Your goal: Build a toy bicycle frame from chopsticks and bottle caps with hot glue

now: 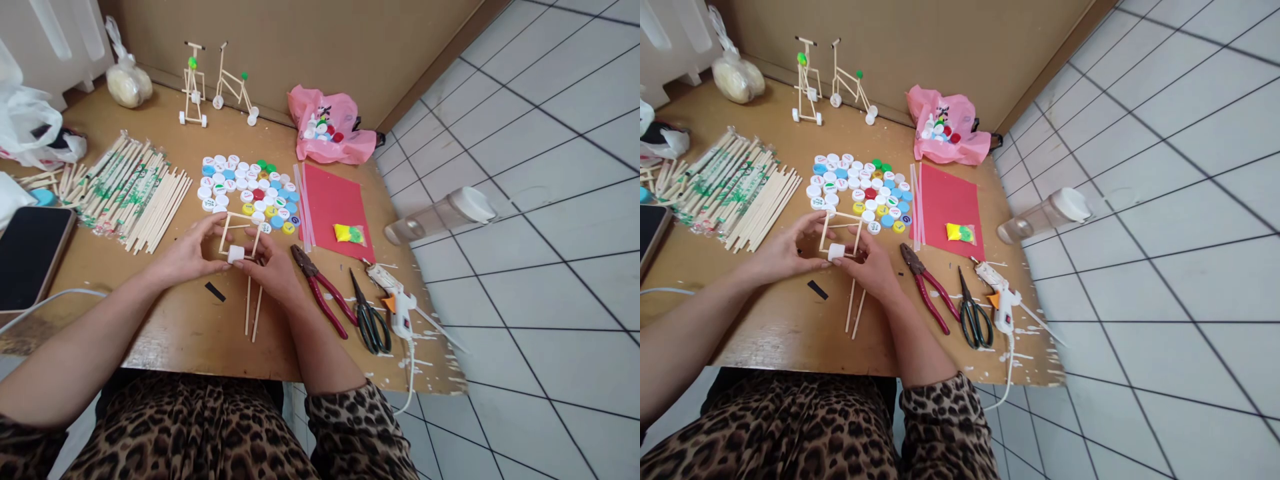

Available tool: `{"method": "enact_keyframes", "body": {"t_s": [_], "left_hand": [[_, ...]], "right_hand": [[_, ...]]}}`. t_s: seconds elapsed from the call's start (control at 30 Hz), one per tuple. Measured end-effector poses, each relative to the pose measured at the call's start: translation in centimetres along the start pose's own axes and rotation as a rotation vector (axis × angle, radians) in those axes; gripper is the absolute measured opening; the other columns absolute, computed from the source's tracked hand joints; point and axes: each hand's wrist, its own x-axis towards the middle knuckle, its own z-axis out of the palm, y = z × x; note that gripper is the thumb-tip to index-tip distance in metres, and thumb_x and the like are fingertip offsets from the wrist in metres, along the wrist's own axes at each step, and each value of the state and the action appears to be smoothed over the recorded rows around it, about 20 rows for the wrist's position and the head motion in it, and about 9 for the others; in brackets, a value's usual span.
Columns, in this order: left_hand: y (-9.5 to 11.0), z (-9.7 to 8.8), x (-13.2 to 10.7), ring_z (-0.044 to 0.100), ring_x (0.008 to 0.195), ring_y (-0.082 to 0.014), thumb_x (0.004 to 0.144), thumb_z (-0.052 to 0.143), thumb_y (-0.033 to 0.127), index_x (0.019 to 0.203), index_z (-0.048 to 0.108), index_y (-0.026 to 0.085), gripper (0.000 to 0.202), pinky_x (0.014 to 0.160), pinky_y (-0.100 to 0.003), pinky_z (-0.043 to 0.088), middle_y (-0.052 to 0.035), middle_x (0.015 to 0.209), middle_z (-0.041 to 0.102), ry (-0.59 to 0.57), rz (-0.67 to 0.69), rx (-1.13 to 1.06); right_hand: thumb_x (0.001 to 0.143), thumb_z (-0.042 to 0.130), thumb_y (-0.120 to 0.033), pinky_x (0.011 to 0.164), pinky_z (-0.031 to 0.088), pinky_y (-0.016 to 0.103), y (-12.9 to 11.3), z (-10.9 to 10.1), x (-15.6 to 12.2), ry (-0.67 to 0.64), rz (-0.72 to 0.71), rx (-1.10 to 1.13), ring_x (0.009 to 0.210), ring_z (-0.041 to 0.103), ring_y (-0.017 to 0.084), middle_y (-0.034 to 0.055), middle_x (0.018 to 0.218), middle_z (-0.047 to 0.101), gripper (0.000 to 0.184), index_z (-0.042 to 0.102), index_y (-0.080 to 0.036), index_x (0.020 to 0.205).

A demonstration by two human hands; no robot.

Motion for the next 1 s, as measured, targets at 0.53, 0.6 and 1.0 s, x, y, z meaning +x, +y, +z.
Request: {"method": "enact_keyframes", "body": {"t_s": [0.53, 0.6, 1.0], "left_hand": [[0.4, 0.0, 0.2, 0.057, 0.113, -0.0284, 0.073, 0.071, 0.030, 0.095, 0.065, 0.025, 0.024, 0.100, -0.051, 0.043, -0.0073, 0.110, 0.068, -0.023, 0.064, 0.120], [0.3, 0.0, 0.3, 0.058, 0.110, -0.0280, 0.073, 0.071, 0.030, 0.093, 0.066, 0.025, 0.021, 0.098, -0.051, 0.044, -0.0068, 0.107, 0.068, -0.023, 0.069, 0.139], [0.0, -0.1, 0.4, 0.060, 0.098, -0.0264, 0.071, 0.070, 0.031, 0.090, 0.067, 0.024, 0.020, 0.089, -0.046, 0.048, -0.0038, 0.093, 0.069, 0.000, 0.051, 0.160]], "right_hand": [[0.071, 0.076, -0.029, 0.096, 0.052, 0.045, 0.2, 0.2, -0.1, -0.003, -0.108, -0.159, 0.099, 0.069, 0.025, 0.0074, 0.109, 0.071, 0.064, 0.050, -0.023, 0.129], [0.072, 0.076, -0.029, 0.097, 0.051, 0.046, 0.3, 0.1, 0.0, 0.007, -0.118, -0.192, 0.103, 0.068, 0.026, 0.0076, 0.111, 0.070, 0.061, 0.051, -0.024, 0.127], [0.074, 0.075, -0.030, 0.102, 0.044, 0.049, 1.1, 0.0, 0.3, 0.029, -0.165, -0.319, 0.119, 0.059, 0.028, 0.0096, 0.117, 0.070, 0.065, 0.049, -0.024, 0.133]]}}
